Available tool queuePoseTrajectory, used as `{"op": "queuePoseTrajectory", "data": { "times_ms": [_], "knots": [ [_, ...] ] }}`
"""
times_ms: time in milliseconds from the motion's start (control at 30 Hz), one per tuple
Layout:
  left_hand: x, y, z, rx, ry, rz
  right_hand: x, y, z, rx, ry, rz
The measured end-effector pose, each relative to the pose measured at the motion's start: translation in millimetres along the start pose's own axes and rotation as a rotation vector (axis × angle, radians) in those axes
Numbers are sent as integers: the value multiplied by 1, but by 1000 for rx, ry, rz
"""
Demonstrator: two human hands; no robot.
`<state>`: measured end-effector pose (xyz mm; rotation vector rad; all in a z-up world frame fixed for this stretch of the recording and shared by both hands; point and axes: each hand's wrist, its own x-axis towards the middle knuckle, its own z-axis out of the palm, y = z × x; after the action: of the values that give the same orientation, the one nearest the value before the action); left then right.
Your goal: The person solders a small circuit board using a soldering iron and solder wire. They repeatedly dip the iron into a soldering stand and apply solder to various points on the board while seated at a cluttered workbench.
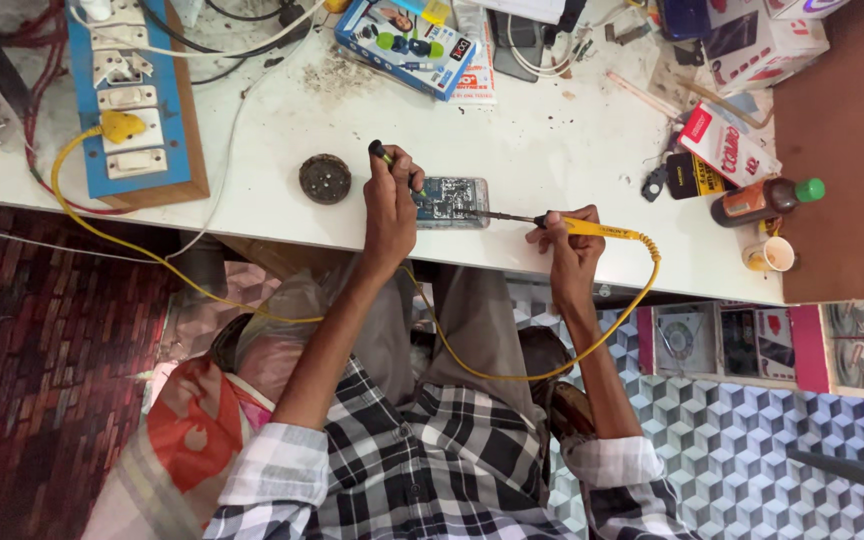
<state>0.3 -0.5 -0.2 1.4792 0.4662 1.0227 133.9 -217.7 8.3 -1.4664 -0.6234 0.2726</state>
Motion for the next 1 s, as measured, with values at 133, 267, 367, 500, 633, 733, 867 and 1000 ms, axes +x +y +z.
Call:
{"op": "queuePoseTrajectory", "data": {
  "times_ms": [133,267,367,500,633,733,867,1000],
  "knots": [
    [-2,-1,0,2,-3,-5,-1,1,-1,-7,-2,12],
    [-2,-3,0,5,-5,15,0,6,-5,30,5,11],
    [-1,-2,-1,5,-4,-4,0,9,-5,45,13,-1],
    [-2,-1,0,5,-7,-15,-1,6,-4,34,10,5],
    [-1,0,-1,-14,-25,31,-1,1,-1,-27,-18,0],
    [-3,0,-2,21,-27,-15,-2,1,0,-36,4,23],
    [-2,2,-1,-11,-15,28,-3,0,-1,64,19,7],
    [-1,1,-2,4,-15,36,-1,1,0,42,54,20]
  ]
}}
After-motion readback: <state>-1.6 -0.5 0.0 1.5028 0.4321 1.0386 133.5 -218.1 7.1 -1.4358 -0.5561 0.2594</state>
